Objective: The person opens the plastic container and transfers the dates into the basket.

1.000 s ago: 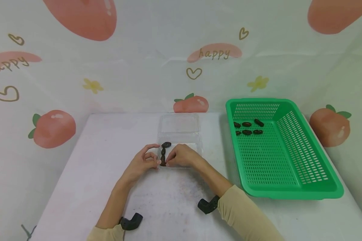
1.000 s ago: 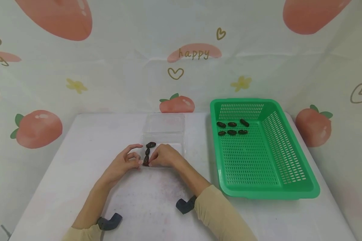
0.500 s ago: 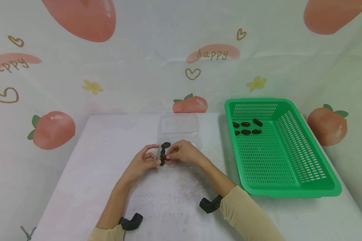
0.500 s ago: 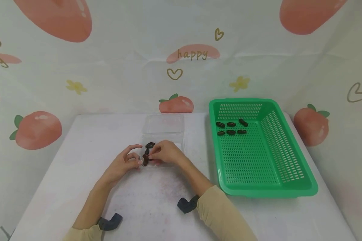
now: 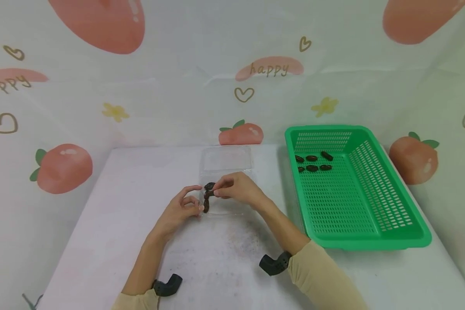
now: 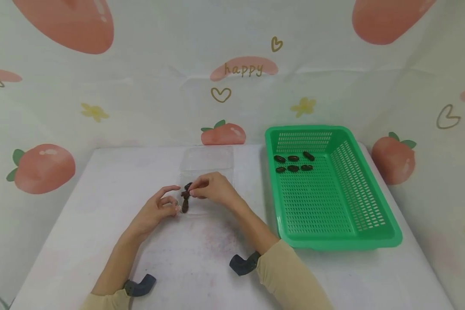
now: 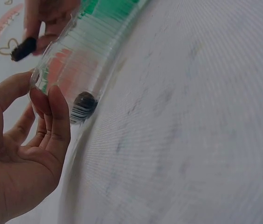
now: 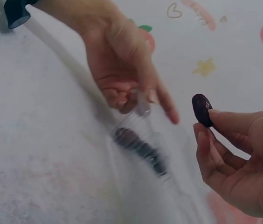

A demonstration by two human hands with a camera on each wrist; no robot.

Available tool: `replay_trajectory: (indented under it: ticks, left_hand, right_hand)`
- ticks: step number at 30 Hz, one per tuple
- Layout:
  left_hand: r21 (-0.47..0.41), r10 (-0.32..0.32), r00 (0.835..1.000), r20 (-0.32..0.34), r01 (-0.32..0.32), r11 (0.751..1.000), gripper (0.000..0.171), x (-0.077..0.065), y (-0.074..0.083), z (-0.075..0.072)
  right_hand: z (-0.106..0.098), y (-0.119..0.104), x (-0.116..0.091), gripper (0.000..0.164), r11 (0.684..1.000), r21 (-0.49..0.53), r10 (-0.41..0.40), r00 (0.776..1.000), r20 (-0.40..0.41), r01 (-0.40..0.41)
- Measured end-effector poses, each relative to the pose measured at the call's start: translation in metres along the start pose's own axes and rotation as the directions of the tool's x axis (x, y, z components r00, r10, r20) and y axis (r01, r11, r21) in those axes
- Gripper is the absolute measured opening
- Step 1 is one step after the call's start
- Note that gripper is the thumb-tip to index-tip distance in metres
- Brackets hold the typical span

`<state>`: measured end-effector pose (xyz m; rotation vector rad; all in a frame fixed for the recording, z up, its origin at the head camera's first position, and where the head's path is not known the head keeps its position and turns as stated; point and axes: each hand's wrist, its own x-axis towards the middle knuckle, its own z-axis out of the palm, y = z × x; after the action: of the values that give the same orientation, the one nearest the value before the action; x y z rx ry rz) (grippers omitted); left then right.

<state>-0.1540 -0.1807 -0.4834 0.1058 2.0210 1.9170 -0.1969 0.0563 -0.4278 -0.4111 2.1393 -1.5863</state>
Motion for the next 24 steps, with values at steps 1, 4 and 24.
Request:
replay_trajectory:
  ticks: [1,4,24]
  left_hand:
    - [0.0,-0.002,1.0,-0.003,0.002,1.0,0.061,0.0,0.0,0.0]
    - [0.005,-0.006,1.0,-0.009,0.006,1.0,0.061,0.0,0.001,0.0]
    - [0.016,0.007,1.0,0.005,-0.007,1.0,0.064,-0.001,0.0,0.0]
  right_hand:
    - [-0.002,-0.004,-0.002,0.01,1.0,0.0,-0.001,1.0,-0.006,0.001]
    - [-0.009,-0.014,-0.009,0.01,1.0,0.013,-0.003,1.0,-0.023,0.004]
    - [-0.086,-0.04,-0.045,0.021,0.999,0.044,0.013,0.991,-0.135,-0.007]
